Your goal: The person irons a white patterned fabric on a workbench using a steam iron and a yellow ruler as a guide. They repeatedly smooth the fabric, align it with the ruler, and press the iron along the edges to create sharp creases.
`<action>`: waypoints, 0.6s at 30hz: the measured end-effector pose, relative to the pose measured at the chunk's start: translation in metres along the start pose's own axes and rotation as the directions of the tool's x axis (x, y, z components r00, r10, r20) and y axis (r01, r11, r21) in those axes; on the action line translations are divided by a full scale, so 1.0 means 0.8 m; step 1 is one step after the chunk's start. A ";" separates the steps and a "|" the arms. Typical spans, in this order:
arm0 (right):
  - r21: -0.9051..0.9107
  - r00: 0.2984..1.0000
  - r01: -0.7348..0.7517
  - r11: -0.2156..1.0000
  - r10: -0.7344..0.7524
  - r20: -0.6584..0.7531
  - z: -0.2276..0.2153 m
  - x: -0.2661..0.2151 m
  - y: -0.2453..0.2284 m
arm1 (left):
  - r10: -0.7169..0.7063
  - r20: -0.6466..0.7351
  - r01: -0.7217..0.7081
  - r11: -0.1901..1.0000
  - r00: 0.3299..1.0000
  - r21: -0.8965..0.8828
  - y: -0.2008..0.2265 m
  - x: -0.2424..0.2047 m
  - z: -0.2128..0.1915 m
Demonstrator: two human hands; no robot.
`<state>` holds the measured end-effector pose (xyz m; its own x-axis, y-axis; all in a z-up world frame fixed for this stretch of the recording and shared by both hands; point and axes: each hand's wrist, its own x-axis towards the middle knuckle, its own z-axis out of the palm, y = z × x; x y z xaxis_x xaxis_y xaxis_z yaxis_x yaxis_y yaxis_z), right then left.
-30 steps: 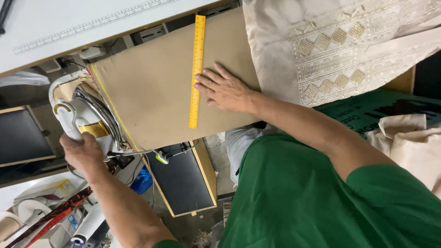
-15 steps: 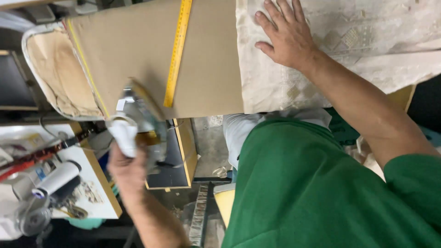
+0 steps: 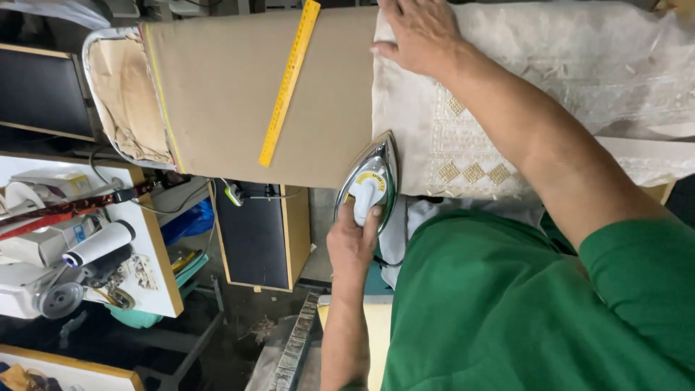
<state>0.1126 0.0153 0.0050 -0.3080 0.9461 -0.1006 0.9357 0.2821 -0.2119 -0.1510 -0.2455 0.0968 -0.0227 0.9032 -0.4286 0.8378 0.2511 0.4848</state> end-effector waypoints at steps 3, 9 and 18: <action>0.049 0.993 -0.027 0.998 0.022 0.112 0.005 0.008 0.011 | -0.001 0.006 0.000 0.987 1.000 0.159 -0.026 0.007 0.026; 0.380 0.905 -0.187 0.906 0.008 0.426 -0.049 0.034 0.015 | 0.029 -0.038 -0.024 0.990 0.999 0.140 0.003 0.043 0.019; 0.310 0.833 -0.283 0.908 0.072 0.548 -0.042 0.045 0.032 | 0.027 0.001 -0.027 0.998 1.000 0.057 0.064 0.101 -0.016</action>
<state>0.1314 0.0617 0.0287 -0.2832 0.7216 -0.6317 0.8831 -0.0606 -0.4652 -0.1172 -0.1553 0.0970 -0.0001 0.9094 -0.4160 0.8677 0.2068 0.4519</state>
